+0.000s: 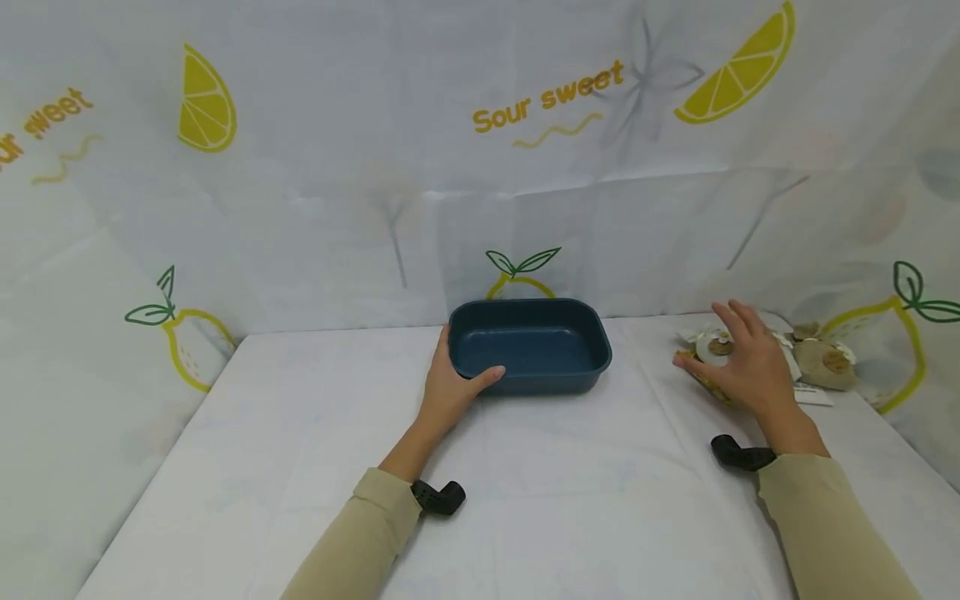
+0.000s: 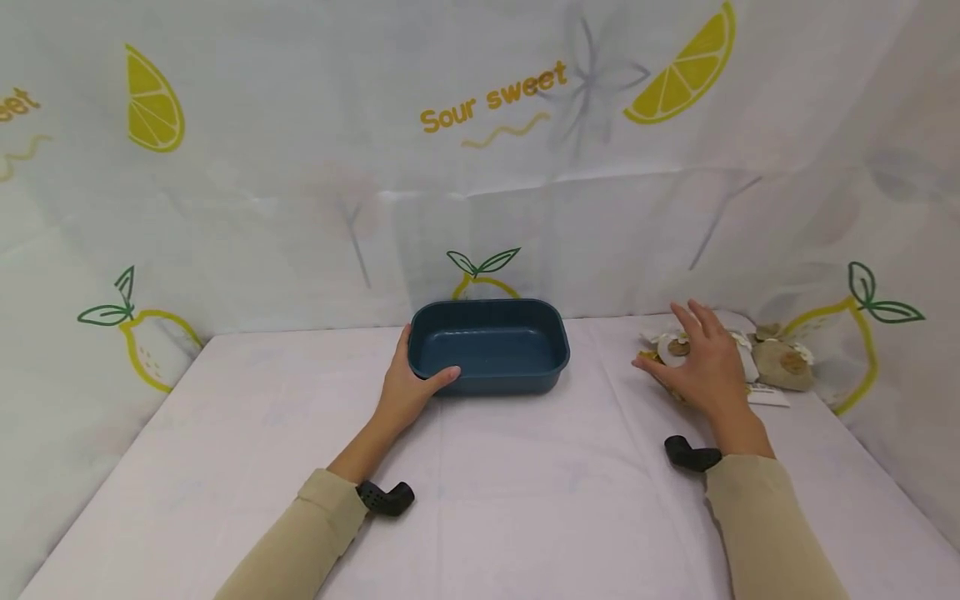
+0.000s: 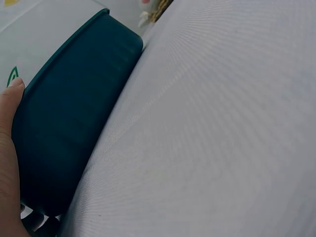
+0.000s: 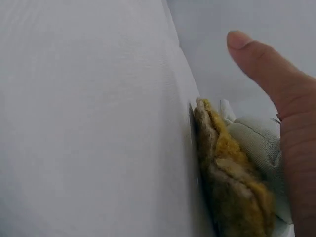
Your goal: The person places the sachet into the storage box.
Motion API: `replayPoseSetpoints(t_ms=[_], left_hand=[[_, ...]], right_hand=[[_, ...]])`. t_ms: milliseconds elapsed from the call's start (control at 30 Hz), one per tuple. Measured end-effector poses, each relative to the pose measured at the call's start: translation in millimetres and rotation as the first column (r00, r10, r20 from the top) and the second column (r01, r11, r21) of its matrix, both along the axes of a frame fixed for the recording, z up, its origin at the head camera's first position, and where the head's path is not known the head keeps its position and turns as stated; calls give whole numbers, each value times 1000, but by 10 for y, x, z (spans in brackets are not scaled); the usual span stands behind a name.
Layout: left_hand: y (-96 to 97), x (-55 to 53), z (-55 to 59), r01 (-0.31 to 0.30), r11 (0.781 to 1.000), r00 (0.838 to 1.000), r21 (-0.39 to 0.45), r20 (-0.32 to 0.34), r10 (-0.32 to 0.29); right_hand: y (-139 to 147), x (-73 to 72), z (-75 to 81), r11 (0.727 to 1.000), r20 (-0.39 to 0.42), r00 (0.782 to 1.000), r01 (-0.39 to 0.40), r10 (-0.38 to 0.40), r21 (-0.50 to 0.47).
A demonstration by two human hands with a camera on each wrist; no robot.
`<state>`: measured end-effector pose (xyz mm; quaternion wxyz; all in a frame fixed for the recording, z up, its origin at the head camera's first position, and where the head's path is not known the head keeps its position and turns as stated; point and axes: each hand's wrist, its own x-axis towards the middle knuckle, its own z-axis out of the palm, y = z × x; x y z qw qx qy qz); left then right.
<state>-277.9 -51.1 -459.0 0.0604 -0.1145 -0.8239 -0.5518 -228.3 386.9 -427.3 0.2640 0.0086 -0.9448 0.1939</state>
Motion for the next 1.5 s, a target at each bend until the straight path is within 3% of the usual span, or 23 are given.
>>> replayPoseSetpoints(t_ms=[100,167,367,533,700,900,1367,1500], left_hand=[[-8,6,3,1,1000,1000,-5,9,-1],[-18,10,13,-5,1000,1000,-8,8,5],[-45,13,27,-21,1000,1000,-13,8,21],[-71,12,8,-27,1000,1000,-15,12,27],[-98,0,-12,-32,999,999,-14,16,32],[-85,2,-14,-20,1000,1000,-13,16,21],[-17,-27,-5,-5,1000,1000,-18,3,5],[-5,-11,-9,-3,1000,1000,-21,7,3]], right_hand=[[38,-9,-47,999,64,997,28,-30,35],[56,-27,-89,997,60,997,36,-40,67],[49,-94,-176,991,-95,995,-1,14,133],[4,-147,-215,988,-257,961,-63,99,143],[-54,-156,-224,994,-297,951,-58,84,95],[-85,-109,-223,998,-287,958,0,17,60],[-20,-59,-188,997,-68,996,66,-64,33],[-18,-39,-197,997,-123,991,64,-59,33]])
